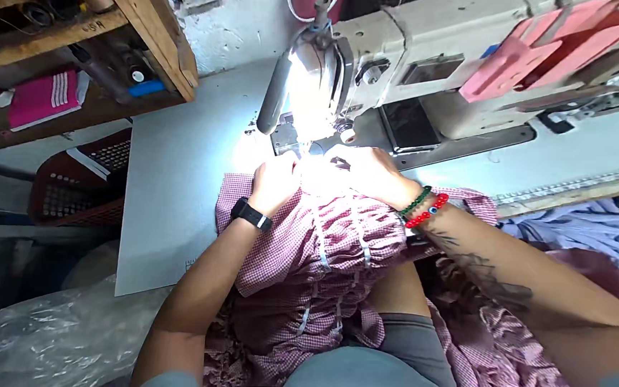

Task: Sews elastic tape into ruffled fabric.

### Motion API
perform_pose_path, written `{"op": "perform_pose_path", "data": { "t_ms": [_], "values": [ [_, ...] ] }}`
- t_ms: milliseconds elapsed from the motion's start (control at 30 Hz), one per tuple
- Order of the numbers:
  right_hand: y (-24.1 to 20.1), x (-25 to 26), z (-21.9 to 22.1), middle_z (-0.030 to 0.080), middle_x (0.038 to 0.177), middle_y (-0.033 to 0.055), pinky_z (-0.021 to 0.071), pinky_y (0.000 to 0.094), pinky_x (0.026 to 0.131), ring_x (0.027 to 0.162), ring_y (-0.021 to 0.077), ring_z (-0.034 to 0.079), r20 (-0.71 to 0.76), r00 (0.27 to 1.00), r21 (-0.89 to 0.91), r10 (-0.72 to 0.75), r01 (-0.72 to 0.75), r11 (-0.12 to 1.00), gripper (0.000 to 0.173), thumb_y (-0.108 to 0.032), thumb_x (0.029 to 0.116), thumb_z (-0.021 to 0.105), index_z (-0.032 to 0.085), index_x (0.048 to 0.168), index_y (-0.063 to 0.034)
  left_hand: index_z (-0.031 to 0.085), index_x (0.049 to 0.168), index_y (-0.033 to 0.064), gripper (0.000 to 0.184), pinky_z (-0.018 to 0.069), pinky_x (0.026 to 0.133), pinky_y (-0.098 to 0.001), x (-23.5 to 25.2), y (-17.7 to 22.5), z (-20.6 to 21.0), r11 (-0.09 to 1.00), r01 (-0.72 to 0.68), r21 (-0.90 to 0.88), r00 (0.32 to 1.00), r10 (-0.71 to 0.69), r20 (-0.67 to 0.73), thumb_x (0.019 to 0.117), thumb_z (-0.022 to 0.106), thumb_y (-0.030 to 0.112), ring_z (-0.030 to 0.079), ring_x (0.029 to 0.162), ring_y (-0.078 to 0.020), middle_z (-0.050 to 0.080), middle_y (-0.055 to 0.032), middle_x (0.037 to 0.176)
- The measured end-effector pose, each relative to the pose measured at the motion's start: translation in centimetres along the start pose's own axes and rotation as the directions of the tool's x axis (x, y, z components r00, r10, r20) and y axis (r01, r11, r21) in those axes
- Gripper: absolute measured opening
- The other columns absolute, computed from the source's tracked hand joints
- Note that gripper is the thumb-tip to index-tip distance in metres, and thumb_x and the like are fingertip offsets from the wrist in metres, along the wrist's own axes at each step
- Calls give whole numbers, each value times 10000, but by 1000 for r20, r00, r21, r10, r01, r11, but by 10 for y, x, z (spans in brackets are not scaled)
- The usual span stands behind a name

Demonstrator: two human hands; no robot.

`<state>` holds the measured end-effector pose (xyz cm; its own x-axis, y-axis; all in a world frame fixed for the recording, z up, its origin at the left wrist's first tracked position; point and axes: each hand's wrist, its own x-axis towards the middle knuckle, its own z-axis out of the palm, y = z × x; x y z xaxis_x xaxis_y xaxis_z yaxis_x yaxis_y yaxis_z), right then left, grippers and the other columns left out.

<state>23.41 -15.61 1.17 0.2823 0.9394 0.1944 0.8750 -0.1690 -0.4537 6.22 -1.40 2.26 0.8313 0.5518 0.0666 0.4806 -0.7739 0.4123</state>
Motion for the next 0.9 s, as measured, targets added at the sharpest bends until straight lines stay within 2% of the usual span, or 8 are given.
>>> {"op": "perform_pose_path", "data": {
  "t_ms": [67,200,267,333,400,467,500,900],
  "values": [
    [4,3,0,768,981,93,546,583,785,912,311,734,14,997,35,-77,77,996,225,-235,939,703,766,1143,-163,680,999,49,252,547,741,-540,3,4,1,998,31,56,999,-31,12,1039,538,254,707,862,-322,696,-132,847],
    [7,9,-2,720,931,89,536,560,748,879,307,706,137,975,-77,-174,185,980,174,-187,903,717,771,1065,-153,650,1020,39,265,552,701,-531,-1,3,3,991,-12,132,999,16,-30,1056,531,273,705,839,-340,673,-148,828],
    [6,12,-4,700,898,98,530,556,726,859,317,698,178,965,-118,-194,217,969,133,-159,889,717,756,1013,-130,666,994,48,199,565,714,-490,-12,2,5,976,-118,184,979,145,-140,1032,564,215,696,859,-318,662,-130,860],
    [1,18,-8,701,908,97,528,557,751,873,318,692,230,958,-124,-174,206,971,126,-148,899,712,749,1019,-137,726,988,51,165,527,865,-456,-23,-2,7,938,-313,147,915,339,-218,984,599,157,645,998,-284,661,-111,999],
    [-2,25,-11,705,887,98,526,563,737,848,323,694,245,954,-118,-175,209,971,128,-198,923,705,754,1032,-154,749,1142,92,247,477,1024,-456,-38,-3,10,902,-421,93,885,431,-178,990,595,212,608,1201,-239,685,-74,1234],
    [0,30,-9,712,868,115,518,571,716,818,344,695,228,954,-114,-193,223,968,169,-263,932,695,764,1052,-165,640,1404,159,420,337,1171,-495,-46,-6,16,921,-374,109,923,381,-51,1047,495,326,488,1404,-219,578,-41,1480],
    [4,31,-6,727,890,124,527,579,717,823,355,703,203,957,-111,-206,232,966,204,-273,924,695,777,1085,-179,597,1453,184,452,301,1190,-514,-46,-7,18,929,-347,130,936,351,-15,1065,451,364,453,1440,-220,540,-33,1526],
    [20,25,-2,754,979,121,534,576,780,921,341,718,102,991,-147,-91,105,984,227,-308,920,721,798,1111,-213,576,1473,200,475,297,1136,-569,-24,-5,17,930,-297,216,954,300,18,1044,442,355,466,1427,-232,542,-45,1522]
  ]
}}
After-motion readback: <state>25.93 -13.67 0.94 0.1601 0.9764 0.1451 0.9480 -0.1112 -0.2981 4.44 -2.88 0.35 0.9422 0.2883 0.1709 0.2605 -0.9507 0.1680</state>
